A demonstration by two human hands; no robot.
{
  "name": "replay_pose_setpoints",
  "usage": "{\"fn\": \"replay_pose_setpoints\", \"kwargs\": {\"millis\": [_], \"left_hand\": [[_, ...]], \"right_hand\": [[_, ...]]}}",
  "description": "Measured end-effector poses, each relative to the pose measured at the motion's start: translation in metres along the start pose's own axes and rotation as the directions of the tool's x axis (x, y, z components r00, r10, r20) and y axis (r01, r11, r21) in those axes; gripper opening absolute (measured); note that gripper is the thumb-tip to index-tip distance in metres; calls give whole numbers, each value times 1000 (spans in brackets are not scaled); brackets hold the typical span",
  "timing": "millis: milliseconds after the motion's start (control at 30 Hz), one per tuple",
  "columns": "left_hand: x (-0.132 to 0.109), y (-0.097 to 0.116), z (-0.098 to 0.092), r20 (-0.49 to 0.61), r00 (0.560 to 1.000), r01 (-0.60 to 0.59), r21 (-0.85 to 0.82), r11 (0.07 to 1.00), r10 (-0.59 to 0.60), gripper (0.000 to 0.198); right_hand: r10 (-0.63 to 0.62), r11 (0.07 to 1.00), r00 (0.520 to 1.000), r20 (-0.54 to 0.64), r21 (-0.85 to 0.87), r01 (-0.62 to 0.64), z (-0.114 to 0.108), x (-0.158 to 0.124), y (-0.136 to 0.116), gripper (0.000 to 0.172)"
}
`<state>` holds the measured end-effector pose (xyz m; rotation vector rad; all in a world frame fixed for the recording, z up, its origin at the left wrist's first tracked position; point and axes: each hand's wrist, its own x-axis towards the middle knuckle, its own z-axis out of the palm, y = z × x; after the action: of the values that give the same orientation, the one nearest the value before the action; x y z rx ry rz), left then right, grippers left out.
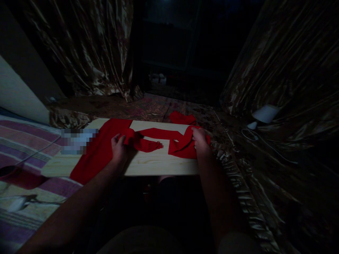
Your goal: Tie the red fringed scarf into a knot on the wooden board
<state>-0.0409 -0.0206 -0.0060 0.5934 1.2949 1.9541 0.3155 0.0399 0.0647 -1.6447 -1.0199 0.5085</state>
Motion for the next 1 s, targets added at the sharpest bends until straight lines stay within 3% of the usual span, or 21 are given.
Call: {"fn": "replay_pose_setpoints", "kwargs": {"millis": [67,167,200,267,333,400,433,500,567,600,633,700,767,800,867,1000], "left_hand": [[-2,2,1,-7,1000,-3,-2,1000,3,32],[-4,2,1,3,999,43,33,999,-43,42],[-4,1,1,4,999,47,61,997,-48,47],[-4,0,-1,11,999,29,110,993,-31,52],[-5,-1,-2,40,999,-3,132,991,-2,51],[-8,1,-1,77,997,-14,133,991,4,51],[-9,2,-1,91,996,-10,131,991,-2,51],[-12,4,0,111,994,12,131,991,-26,52],[-13,6,1,127,991,34,139,990,-52,54],[-14,7,1,131,989,43,142,989,-62,55],[-14,8,1,135,988,51,144,988,-71,54],[-14,8,2,141,986,64,144,987,-85,51],[-13,7,2,145,985,69,141,988,-90,46],[-13,6,2,147,985,71,136,988,-91,44],[-12,6,1,155,984,74,113,991,-91,40],[-9,12,-2,223,962,139,92,986,-157,35]], "right_hand": [[5,972,999,38,-234,4,2,-10,-8,16],[-269,853,962,40,-455,257,10,-39,-16,36],[-366,786,923,116,-492,374,15,-51,-17,42],[-453,624,795,403,-493,606,26,-74,-15,49],[-380,498,673,635,-472,727,37,-93,-9,53],[-253,422,613,749,-485,766,44,-102,-2,53],[-198,396,618,761,-515,760,45,-103,1,52],[-124,344,686,717,-618,707,46,-99,2,49],[-129,288,774,620,-723,628,45,-92,-2,43],[-167,270,788,593,-741,615,45,-89,-4,41],[-217,263,772,597,-726,635,45,-86,-6,39],[-300,271,680,669,-623,734,48,-82,-7,38],[-293,299,588,754,-511,805,54,-78,-3,43],[-260,316,565,783,-484,816,57,-76,0,48],[-187,334,567,802,-491,805,64,-70,8,59],[-136,308,630,764,-572,760,71,-58,19,61]]}}
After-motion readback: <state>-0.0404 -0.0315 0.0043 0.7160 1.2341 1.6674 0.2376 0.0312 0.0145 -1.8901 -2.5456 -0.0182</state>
